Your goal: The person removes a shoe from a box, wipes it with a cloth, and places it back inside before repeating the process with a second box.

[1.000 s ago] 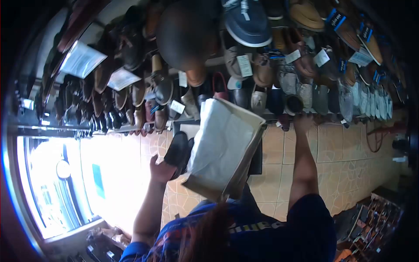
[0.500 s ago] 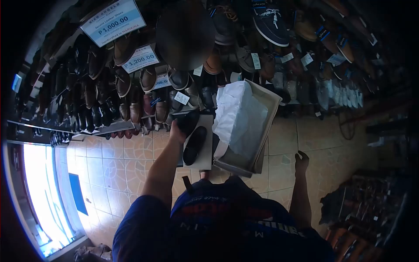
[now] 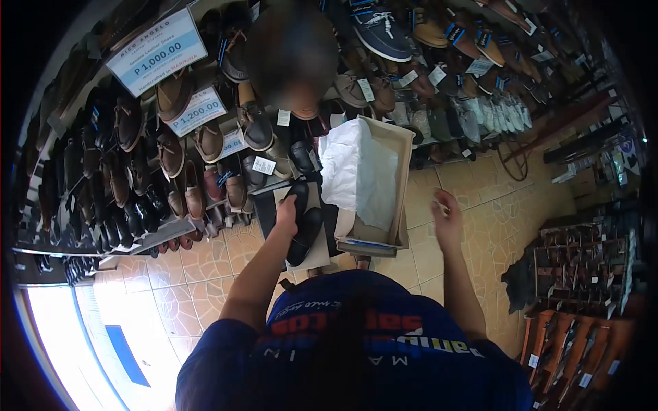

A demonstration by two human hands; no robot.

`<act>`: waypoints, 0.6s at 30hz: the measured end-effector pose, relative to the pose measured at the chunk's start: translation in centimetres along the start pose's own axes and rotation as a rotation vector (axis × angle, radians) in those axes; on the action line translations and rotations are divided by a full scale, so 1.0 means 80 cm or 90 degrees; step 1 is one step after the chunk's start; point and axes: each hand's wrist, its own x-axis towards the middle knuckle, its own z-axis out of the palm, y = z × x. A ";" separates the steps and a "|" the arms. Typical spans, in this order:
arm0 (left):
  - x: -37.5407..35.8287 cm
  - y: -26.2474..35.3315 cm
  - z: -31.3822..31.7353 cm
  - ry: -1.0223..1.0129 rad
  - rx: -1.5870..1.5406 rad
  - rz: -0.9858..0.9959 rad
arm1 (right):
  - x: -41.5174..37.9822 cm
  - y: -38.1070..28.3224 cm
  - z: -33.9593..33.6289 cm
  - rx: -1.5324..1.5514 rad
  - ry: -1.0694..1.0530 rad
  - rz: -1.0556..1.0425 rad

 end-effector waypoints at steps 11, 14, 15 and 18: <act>-0.051 0.013 0.082 -0.333 -0.094 -0.174 | 0.001 -0.067 0.095 -0.610 -0.367 -0.321; -0.079 0.038 0.074 -0.248 -0.061 -0.118 | 0.006 -0.051 0.094 -0.556 -0.329 -0.332; -0.082 0.040 0.069 -0.252 -0.072 -0.120 | 0.006 -0.047 0.089 -0.526 -0.347 -0.327; -0.081 0.044 0.072 -0.210 -0.118 -0.157 | -0.004 -0.047 0.080 -0.435 -0.337 -0.369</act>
